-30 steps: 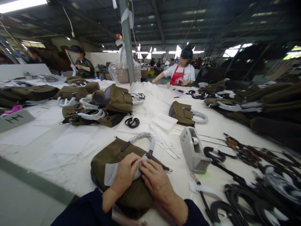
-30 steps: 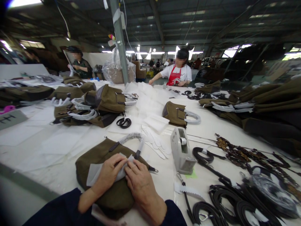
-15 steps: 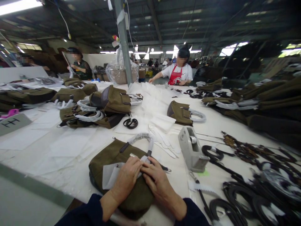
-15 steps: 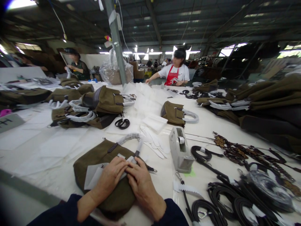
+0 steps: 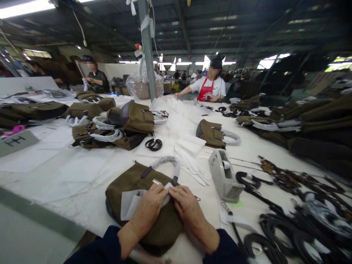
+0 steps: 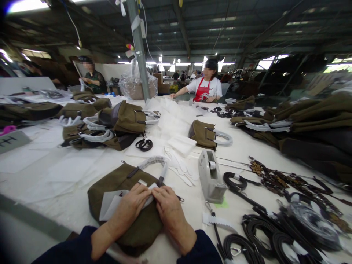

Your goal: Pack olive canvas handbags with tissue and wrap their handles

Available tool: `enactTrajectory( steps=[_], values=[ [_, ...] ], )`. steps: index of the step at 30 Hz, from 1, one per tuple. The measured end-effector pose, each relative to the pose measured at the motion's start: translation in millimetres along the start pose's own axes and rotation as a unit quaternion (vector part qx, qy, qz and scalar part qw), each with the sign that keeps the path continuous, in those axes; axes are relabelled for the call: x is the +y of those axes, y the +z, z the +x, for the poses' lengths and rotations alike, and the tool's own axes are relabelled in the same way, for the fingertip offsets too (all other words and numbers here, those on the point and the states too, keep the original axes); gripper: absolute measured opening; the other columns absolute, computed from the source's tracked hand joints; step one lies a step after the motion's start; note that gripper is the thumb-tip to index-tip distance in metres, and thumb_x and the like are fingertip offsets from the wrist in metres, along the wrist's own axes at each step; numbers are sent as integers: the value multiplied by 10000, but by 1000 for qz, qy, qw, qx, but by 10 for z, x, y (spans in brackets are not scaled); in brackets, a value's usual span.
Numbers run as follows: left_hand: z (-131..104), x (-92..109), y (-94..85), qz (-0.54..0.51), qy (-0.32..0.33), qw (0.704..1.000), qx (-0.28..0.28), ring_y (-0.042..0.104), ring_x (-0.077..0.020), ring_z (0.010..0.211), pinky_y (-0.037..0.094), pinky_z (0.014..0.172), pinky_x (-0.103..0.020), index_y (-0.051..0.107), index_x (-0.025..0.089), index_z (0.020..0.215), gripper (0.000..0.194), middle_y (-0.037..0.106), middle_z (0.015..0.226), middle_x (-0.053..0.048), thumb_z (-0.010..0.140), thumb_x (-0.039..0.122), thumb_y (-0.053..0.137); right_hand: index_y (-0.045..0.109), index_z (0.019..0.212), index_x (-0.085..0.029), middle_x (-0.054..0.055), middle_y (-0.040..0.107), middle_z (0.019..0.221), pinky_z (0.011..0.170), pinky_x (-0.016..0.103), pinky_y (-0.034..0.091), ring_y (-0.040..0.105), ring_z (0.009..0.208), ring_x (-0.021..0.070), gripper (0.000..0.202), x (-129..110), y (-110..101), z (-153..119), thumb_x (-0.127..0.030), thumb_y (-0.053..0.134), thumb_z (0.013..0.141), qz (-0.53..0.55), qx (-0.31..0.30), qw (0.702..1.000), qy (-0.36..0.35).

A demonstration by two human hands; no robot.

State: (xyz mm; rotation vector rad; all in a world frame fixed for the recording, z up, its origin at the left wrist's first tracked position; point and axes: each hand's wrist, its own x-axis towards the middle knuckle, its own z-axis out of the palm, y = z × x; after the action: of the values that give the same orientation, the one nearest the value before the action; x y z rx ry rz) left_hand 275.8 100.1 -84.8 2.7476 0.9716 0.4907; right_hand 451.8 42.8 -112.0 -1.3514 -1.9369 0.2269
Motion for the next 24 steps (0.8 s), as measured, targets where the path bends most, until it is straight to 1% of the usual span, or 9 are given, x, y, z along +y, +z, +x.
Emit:
enactTrajectory(
  steps=[6,10,13,15,18,20,22,23,24],
  values=[
    [-62,50,-164,64,-4,997,-52,535,-227,989,479,882,-411,620,207,1099,204,615,1057,-39,948,133,504,641,1230,-169,74,663,1254,980,450,526,527,1070,260,455,-25,-22,5,10,522,829,-21,-15,1000,10],
    [-85,47,-140,55,6,996,-63,521,-220,992,486,893,-381,606,198,1131,226,600,1068,-42,949,122,495,648,1216,-199,74,662,1247,992,463,513,527,1095,258,439,-55,6,22,-4,512,846,0,-20,1000,21],
    [-111,33,-100,69,20,995,-63,515,-226,993,485,902,-384,609,186,1126,221,594,1065,-47,946,120,499,666,1180,-219,85,651,1245,1015,450,492,539,1131,242,387,-134,-97,22,-46,529,863,32,-13,999,41],
    [-132,15,-73,76,27,995,-58,511,-230,1007,480,917,-390,607,178,1140,236,591,1075,-54,945,111,493,662,1185,-231,93,628,1265,1028,436,476,544,1162,235,350,-171,-301,-1,-108,557,876,48,10,996,76],
    [-157,-16,-43,74,36,995,-58,511,-233,1028,468,951,-398,607,163,1164,266,594,1099,-68,943,91,479,671,1143,-227,93,653,1190,934,392,510,586,1104,231,260,-83,-798,-107,-272,569,908,64,88,981,160],
    [-169,-28,-39,66,37,995,-61,513,-236,1042,460,971,-406,608,156,1176,280,597,1123,-76,940,84,476,683,1066,-209,88,683,1079,832,360,523,624,971,222,265,104,-1176,-228,-383,565,904,56,163,956,238],
    [-176,-30,-50,58,31,996,-62,515,-241,1061,457,977,-413,611,159,1181,293,601,1141,-80,936,76,473,683,1004,-190,86,695,1004,788,352,510,629,878,220,319,360,-1494,-360,-458,576,869,23,244,919,310],
    [-178,-27,-58,54,26,996,-63,516,-245,1071,458,974,-418,612,161,1181,297,602,1147,-83,933,74,472,691,961,-179,90,698,968,784,355,501,621,862,226,348,492,-1610,-418,-489,590,840,-7,262,906,331],
    [-179,-23,-67,51,23,996,-65,517,-247,1080,459,972,-421,614,165,1177,299,604,1152,-84,932,73,468,704,905,-173,89,700,927,776,357,491,611,851,233,367,611,-1692,-462,-513,609,804,-28,253,900,353]
  ],
)
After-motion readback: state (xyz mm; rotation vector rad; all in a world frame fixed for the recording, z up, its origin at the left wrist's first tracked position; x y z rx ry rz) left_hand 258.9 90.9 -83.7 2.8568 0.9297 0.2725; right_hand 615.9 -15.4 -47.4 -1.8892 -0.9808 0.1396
